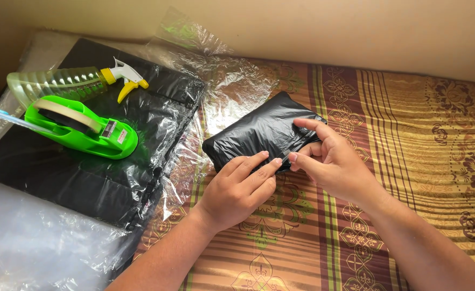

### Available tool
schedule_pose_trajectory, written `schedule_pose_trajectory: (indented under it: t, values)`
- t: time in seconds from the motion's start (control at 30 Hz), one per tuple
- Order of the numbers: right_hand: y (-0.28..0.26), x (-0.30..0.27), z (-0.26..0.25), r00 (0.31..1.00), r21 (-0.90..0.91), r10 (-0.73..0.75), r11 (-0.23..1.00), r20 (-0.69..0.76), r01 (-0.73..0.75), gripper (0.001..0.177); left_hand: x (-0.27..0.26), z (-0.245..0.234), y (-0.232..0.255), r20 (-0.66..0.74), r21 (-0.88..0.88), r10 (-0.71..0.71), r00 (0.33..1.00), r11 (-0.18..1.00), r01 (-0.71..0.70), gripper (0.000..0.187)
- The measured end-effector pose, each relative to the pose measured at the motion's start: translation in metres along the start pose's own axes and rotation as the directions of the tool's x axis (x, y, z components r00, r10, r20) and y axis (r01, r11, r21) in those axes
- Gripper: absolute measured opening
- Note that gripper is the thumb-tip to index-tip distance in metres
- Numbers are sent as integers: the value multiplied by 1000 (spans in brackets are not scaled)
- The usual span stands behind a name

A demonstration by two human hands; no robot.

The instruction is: Folding and taping a black plastic bag into a compact package.

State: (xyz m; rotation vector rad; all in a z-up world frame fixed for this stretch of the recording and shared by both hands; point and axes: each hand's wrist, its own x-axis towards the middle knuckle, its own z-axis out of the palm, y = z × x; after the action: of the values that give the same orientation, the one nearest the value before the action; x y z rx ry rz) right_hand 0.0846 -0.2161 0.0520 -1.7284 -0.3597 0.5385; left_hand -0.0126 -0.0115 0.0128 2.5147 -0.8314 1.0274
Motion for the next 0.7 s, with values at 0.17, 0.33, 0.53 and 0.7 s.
schedule_pose_trajectory:
  t: [0.17,0.33,0.53,0.7]
  values:
    - [-4,5,3,998,-164,-28,986,-51,19,65,-8,21,-3,-137,115,87,987,991,-72,8]
    - [-6,9,5,994,-429,5,902,-111,-53,60,-9,23,-3,-122,113,87,989,991,-73,8]
    - [-8,3,0,986,-277,52,956,-159,-95,53,-6,20,-3,-120,116,53,991,992,-39,9]
    - [9,-6,-7,995,-7,3,1000,-103,-4,55,-2,19,0,-153,136,3,988,991,18,9]
